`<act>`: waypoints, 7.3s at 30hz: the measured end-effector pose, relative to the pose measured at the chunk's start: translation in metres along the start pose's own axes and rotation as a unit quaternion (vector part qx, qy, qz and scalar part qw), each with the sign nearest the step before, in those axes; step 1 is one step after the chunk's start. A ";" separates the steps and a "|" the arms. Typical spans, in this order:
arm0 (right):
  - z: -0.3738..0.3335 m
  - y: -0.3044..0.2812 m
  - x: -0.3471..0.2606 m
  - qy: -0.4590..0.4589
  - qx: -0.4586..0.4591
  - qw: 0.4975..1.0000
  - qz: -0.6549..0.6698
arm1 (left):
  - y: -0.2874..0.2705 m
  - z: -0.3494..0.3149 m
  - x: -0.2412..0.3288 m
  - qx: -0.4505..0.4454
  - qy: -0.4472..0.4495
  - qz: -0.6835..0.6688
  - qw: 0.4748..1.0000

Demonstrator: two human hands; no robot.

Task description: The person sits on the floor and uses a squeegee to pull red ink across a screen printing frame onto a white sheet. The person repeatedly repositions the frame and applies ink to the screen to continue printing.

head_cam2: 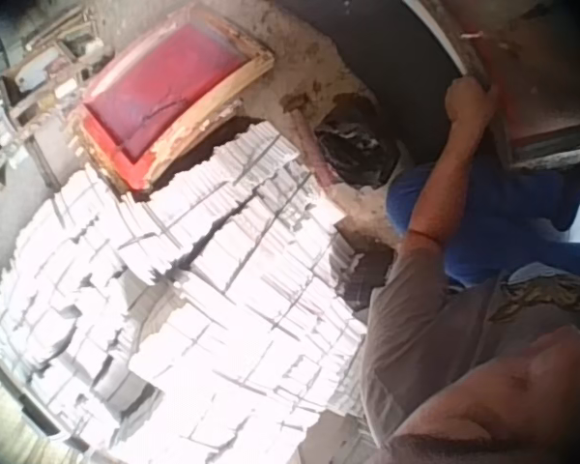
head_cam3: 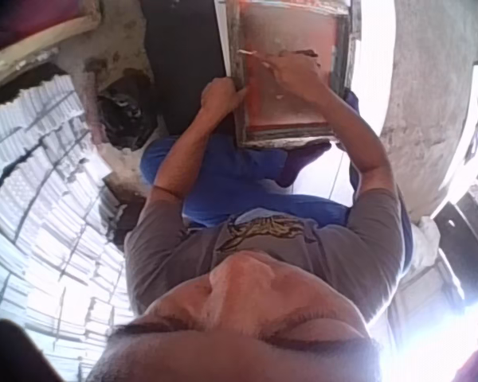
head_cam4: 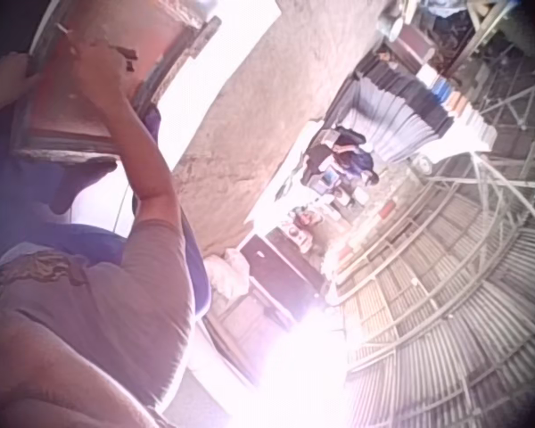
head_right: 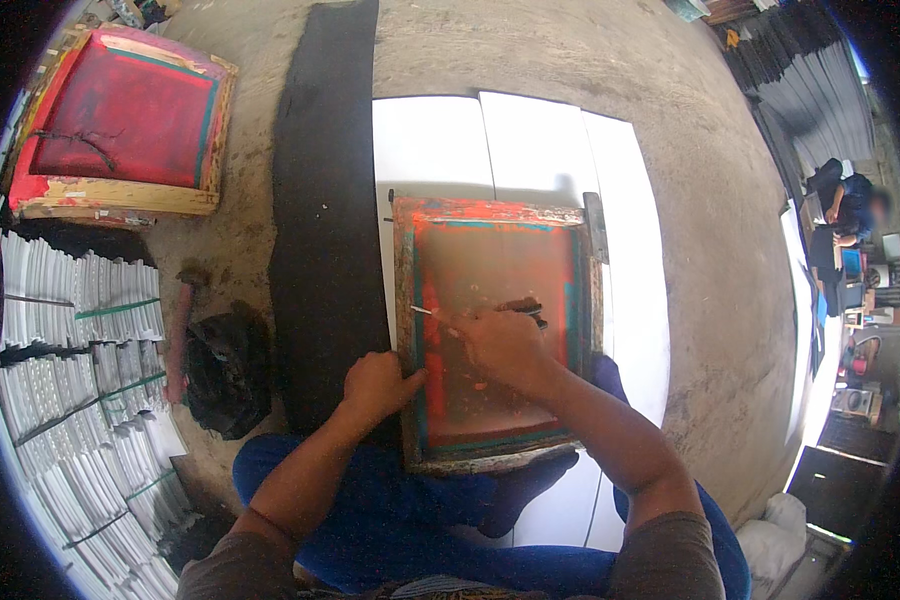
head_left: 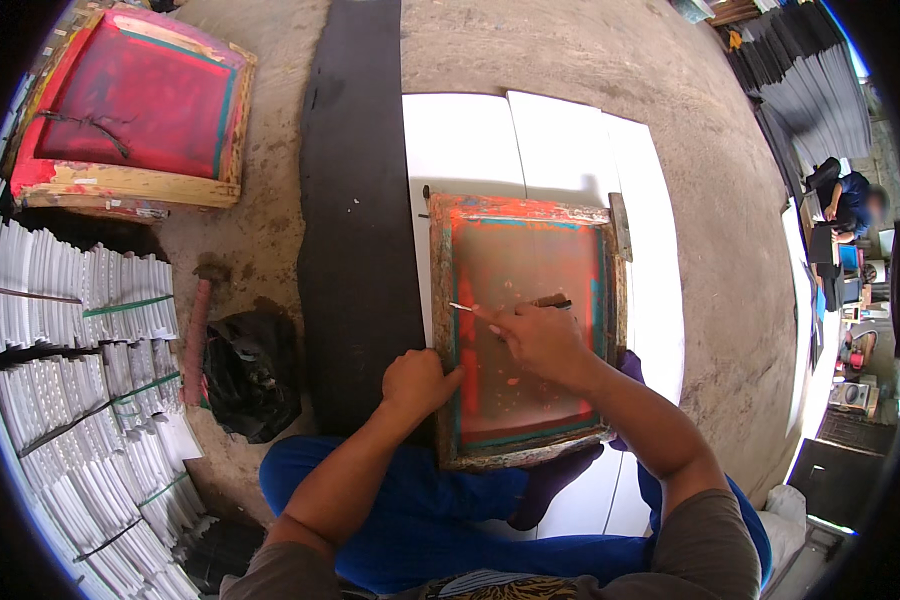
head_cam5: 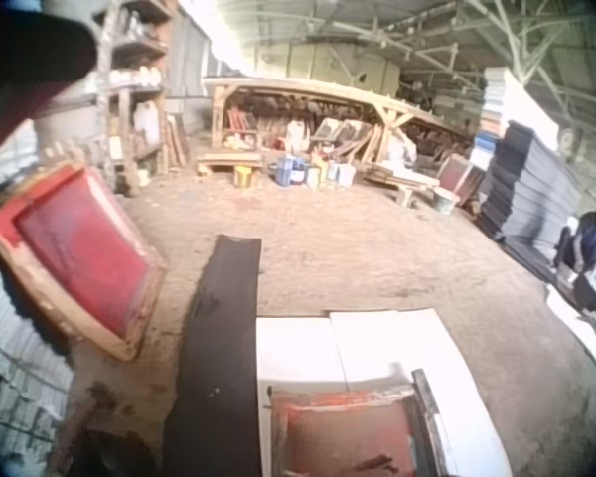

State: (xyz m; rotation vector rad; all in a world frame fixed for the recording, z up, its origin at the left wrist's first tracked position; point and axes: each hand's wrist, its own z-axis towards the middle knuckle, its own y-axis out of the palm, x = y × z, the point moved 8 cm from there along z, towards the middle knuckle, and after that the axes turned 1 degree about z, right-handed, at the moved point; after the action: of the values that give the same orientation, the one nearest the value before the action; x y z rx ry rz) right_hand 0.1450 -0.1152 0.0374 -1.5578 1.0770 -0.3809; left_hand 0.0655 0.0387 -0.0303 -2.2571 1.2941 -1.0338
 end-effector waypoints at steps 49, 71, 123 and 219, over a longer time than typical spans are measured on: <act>0.011 0.022 0.006 -0.088 -0.025 0.995 0.040 | 0.011 0.006 -0.008 0.055 0.041 -0.040 0.997; 0.009 -0.002 0.003 0.008 0.027 0.999 0.034 | -0.001 0.000 0.000 0.018 0.026 -0.011 0.999; 0.019 -0.009 0.000 -0.067 -0.033 0.993 -0.086 | 0.002 0.001 -0.002 0.035 0.034 -0.023 0.999; 0.026 0.023 0.025 -0.016 -0.064 0.971 0.231 | 0.007 0.004 -0.003 0.033 0.039 -0.023 0.998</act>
State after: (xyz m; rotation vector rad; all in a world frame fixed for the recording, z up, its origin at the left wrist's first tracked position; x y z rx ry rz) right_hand 0.1673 -0.1178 0.0014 -1.3642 1.4165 0.0327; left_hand 0.0632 0.0378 -0.0385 -2.2277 1.2240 -1.1739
